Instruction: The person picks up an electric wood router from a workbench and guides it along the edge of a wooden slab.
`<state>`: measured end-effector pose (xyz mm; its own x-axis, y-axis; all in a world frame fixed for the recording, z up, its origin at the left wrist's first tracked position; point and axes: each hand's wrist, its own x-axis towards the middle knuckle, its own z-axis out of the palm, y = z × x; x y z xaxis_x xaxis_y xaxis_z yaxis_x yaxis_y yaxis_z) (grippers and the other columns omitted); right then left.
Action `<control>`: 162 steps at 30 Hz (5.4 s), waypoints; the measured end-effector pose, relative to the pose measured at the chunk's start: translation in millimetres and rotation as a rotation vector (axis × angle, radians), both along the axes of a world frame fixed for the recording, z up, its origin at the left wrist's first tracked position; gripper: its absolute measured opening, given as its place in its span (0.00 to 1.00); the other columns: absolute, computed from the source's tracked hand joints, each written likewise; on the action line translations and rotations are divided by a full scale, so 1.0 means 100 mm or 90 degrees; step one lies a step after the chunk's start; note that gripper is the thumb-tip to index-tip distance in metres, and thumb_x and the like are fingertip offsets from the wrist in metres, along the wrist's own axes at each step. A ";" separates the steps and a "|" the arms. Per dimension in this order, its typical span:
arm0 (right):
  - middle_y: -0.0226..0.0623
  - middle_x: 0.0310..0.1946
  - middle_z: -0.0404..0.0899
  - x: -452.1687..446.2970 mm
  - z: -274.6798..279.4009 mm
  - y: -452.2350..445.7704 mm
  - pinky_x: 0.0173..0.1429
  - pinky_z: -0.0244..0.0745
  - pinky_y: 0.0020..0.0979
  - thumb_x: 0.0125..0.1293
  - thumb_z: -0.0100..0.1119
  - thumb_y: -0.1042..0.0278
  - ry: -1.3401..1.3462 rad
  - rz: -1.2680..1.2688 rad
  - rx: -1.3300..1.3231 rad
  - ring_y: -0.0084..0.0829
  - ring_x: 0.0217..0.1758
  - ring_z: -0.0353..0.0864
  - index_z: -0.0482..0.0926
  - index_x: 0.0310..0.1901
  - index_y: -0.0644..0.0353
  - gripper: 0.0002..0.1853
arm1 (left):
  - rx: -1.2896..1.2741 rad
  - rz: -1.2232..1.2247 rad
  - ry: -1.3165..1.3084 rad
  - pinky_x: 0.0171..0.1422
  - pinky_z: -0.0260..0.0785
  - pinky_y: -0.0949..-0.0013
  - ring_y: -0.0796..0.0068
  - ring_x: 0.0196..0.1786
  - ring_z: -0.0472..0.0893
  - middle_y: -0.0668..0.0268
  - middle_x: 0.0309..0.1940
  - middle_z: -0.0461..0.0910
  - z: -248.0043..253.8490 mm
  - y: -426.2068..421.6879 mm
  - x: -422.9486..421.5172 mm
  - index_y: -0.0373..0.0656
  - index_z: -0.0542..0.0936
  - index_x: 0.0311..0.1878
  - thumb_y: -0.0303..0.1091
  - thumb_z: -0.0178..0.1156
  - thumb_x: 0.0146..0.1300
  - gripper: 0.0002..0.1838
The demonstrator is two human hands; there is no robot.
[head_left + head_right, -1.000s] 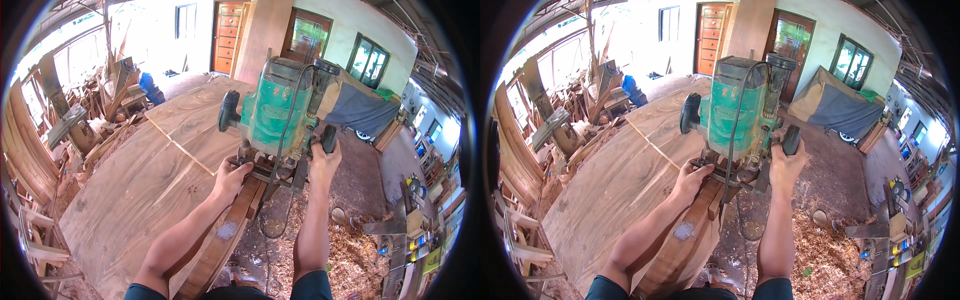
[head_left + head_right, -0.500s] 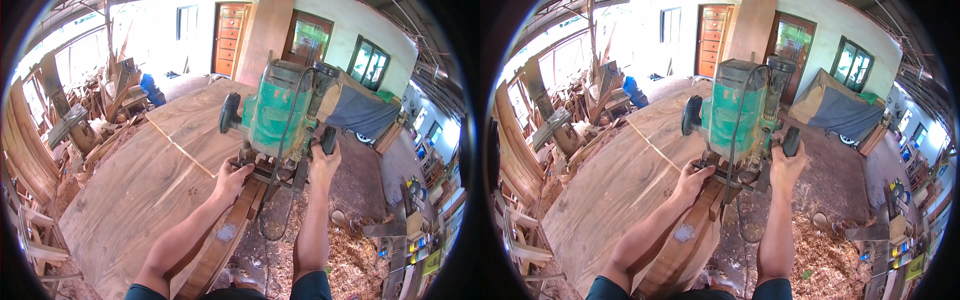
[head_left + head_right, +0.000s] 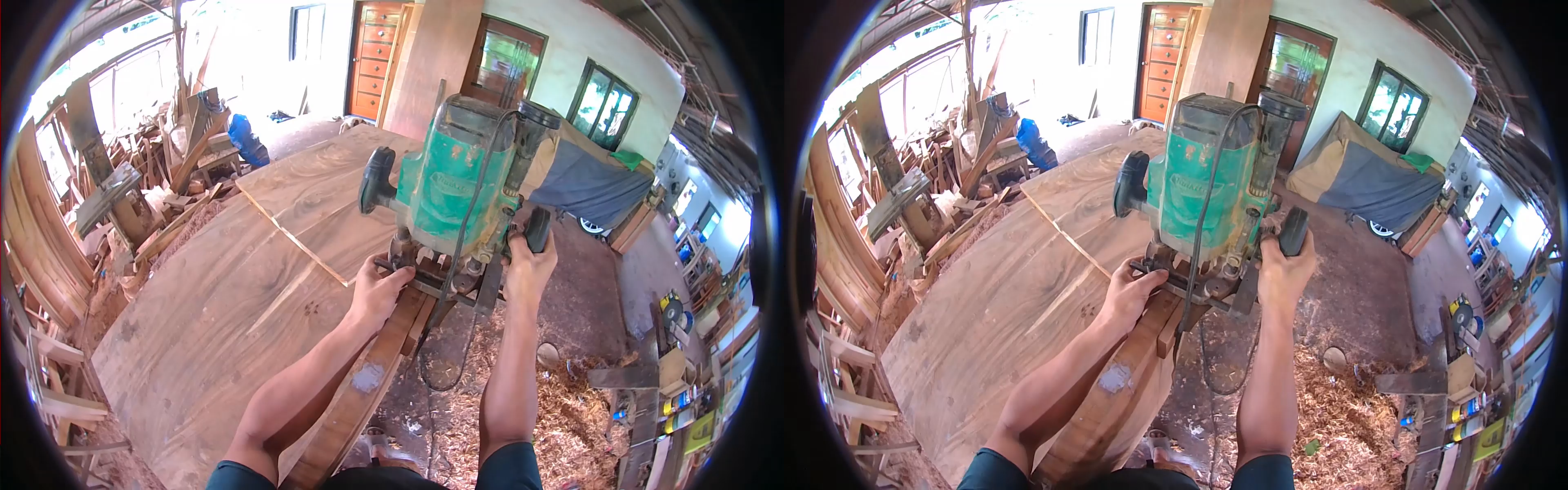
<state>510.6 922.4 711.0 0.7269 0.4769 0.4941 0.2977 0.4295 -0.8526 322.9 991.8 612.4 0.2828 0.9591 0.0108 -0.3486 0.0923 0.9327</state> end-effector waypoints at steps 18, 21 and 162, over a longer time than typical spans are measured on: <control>0.29 0.24 0.72 -0.04 0.02 -0.09 0.21 0.69 0.25 0.57 0.59 0.75 0.004 0.004 -0.023 0.18 0.19 0.70 0.73 0.37 0.65 0.07 | -0.013 0.019 0.063 0.41 0.74 0.74 0.78 0.38 0.81 0.63 0.38 0.82 0.06 -0.12 -0.08 0.32 0.73 0.53 0.27 0.67 0.61 0.20; 0.29 0.25 0.73 -0.06 0.00 -0.13 0.21 0.70 0.25 0.57 0.59 0.75 0.003 0.009 -0.033 0.19 0.19 0.71 0.73 0.37 0.65 0.07 | -0.022 0.018 0.048 0.41 0.74 0.74 0.79 0.37 0.81 0.63 0.38 0.82 0.12 -0.19 -0.13 0.33 0.73 0.52 0.27 0.67 0.61 0.19; 0.27 0.18 0.68 -2.08 0.04 -2.21 0.18 0.59 0.26 0.56 0.58 0.77 0.048 0.003 -0.019 0.18 0.15 0.66 0.71 0.36 0.64 0.07 | -0.035 0.015 0.058 0.33 0.71 0.72 0.78 0.32 0.78 0.62 0.34 0.81 0.18 -2.32 -2.10 0.36 0.71 0.54 0.33 0.70 0.61 0.23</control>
<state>302.9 701.0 715.4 0.7596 0.4941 0.4230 0.2301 0.4042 -0.8852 112.9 760.2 630.9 0.2577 0.9639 -0.0667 -0.2653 0.1370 0.9544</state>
